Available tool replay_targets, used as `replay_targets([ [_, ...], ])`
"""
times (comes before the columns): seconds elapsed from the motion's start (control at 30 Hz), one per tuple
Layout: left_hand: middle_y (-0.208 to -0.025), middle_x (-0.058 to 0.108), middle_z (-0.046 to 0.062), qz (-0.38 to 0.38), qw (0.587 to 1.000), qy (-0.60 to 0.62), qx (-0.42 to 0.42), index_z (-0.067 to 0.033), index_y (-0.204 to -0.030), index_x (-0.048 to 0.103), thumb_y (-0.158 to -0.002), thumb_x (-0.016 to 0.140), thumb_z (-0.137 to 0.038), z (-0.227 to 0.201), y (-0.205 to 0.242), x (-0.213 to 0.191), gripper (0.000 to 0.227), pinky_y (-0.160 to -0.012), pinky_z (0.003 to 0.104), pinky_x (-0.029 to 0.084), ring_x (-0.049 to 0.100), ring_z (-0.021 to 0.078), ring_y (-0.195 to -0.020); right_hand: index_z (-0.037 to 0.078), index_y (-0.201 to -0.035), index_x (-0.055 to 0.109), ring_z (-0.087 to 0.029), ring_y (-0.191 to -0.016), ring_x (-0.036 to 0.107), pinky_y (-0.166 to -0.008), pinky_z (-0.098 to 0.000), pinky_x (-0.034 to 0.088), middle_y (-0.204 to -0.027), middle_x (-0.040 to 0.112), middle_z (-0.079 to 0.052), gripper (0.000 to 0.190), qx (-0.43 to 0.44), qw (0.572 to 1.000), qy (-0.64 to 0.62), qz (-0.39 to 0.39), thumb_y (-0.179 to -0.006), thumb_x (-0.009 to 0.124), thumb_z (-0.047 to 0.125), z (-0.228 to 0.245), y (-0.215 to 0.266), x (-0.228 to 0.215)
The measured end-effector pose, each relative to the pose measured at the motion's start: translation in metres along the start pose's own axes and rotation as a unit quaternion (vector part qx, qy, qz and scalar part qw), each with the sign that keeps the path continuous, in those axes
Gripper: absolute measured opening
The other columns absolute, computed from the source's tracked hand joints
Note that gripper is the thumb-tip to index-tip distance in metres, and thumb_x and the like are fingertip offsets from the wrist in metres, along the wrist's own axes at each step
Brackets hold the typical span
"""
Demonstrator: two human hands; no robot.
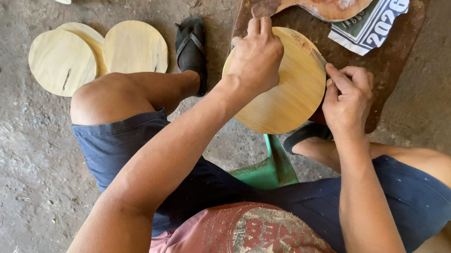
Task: The person sits on a stool and uses a knife to scoop a paste from a wooden scoop, then spreads it into a crack on a round wooden disc. They repeat this process on multiple discs, occasionally picking up a new disc from a stack on the floor.
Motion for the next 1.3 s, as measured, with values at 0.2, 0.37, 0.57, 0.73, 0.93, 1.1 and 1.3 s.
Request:
replay_targets([
  [0.2, -0.117, 0.051, 0.017, 0.008, 1.0, 0.002, -0.01, 0.0042, -0.095, 0.072, -0.069, 0.073, -0.012, -0.001, 0.0, 0.001, 0.03, -0.073, 0.05, 0.056, 0.05, 0.0353, -0.115, 0.006, -0.116, 0.08, -0.03, -0.101, 0.06, -0.088, -0.0399, 0.053, -0.104, 0.065, -0.011, 0.031, 0.0, 1.0, -0.006, 0.011, -0.089, 0.071, -0.007, 0.004, 0.003, -0.002],
  [0.37, -0.117, 0.051, 0.018, 0.004, 1.0, -0.002, -0.002, 0.0025, -0.095, 0.073, -0.068, 0.075, -0.014, 0.0, -0.001, -0.005, 0.032, -0.073, 0.051, 0.056, 0.049, 0.0357, -0.115, 0.008, -0.114, 0.079, -0.027, -0.096, 0.068, -0.083, -0.0384, 0.055, -0.104, 0.068, -0.012, 0.026, 0.075, 0.994, -0.068, 0.036, -0.093, 0.068, -0.003, -0.004, -0.003, -0.008],
  [0.57, -0.118, 0.051, 0.019, 0.01, 1.0, 0.002, 0.002, 0.0022, -0.094, 0.073, -0.07, 0.074, -0.013, -0.002, 0.001, -0.003, 0.028, -0.073, 0.051, 0.056, 0.049, 0.036, -0.115, 0.007, -0.117, 0.08, -0.031, -0.101, 0.065, -0.087, -0.0409, 0.055, -0.103, 0.068, -0.013, 0.028, 0.004, 1.0, 0.013, 0.018, -0.094, 0.068, -0.004, -0.002, -0.016, 0.003],
  [0.73, -0.117, 0.051, 0.018, 0.009, 1.0, 0.008, -0.005, 0.002, -0.093, 0.073, -0.068, 0.075, -0.013, -0.001, 0.0, 0.001, 0.029, -0.073, 0.051, 0.055, 0.049, 0.0357, -0.115, 0.005, -0.118, 0.08, -0.032, -0.105, 0.06, -0.092, -0.041, 0.052, -0.103, 0.064, -0.012, 0.032, -0.028, 0.999, 0.017, 0.017, -0.091, 0.068, -0.006, 0.002, -0.019, 0.011],
  [0.93, -0.115, 0.051, 0.017, -0.002, 1.0, 0.001, -0.002, 0.0025, -0.093, 0.073, -0.068, 0.076, -0.015, -0.003, -0.001, 0.003, 0.03, -0.072, 0.051, 0.055, 0.049, 0.0356, -0.114, 0.005, -0.116, 0.081, -0.032, -0.105, 0.056, -0.091, -0.0399, 0.05, -0.105, 0.062, -0.012, 0.028, -0.066, 0.998, 0.025, -0.005, -0.093, 0.073, -0.007, 0.003, -0.029, 0.007],
  [1.1, -0.115, 0.051, 0.018, 0.0, 1.0, -0.001, 0.003, 0.0025, -0.092, 0.073, -0.068, 0.076, -0.014, -0.001, 0.001, 0.001, 0.03, -0.071, 0.05, 0.056, 0.05, 0.036, -0.113, 0.004, -0.117, 0.081, -0.032, -0.103, 0.058, -0.091, -0.0412, 0.051, -0.105, 0.064, -0.011, 0.029, -0.055, 0.998, 0.038, -0.018, -0.092, 0.07, -0.008, 0.009, -0.024, -0.004],
  [1.3, -0.115, 0.052, 0.017, -0.019, 1.0, -0.002, -0.002, 0.0029, -0.09, 0.073, -0.065, 0.077, -0.014, -0.002, -0.002, 0.002, 0.031, -0.07, 0.052, 0.056, 0.05, 0.0352, -0.112, 0.004, -0.119, 0.079, -0.033, -0.101, 0.059, -0.087, -0.0422, 0.051, -0.103, 0.064, -0.012, 0.032, -0.045, 0.998, 0.042, 0.007, -0.091, 0.069, -0.008, 0.016, -0.02, 0.004],
])
Point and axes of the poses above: each hand's wrist, its own y-axis away from the middle knuckle, its own x-axis out of the palm, z = x × y, the point moved 4 cm from there along -y, towards the middle knuckle
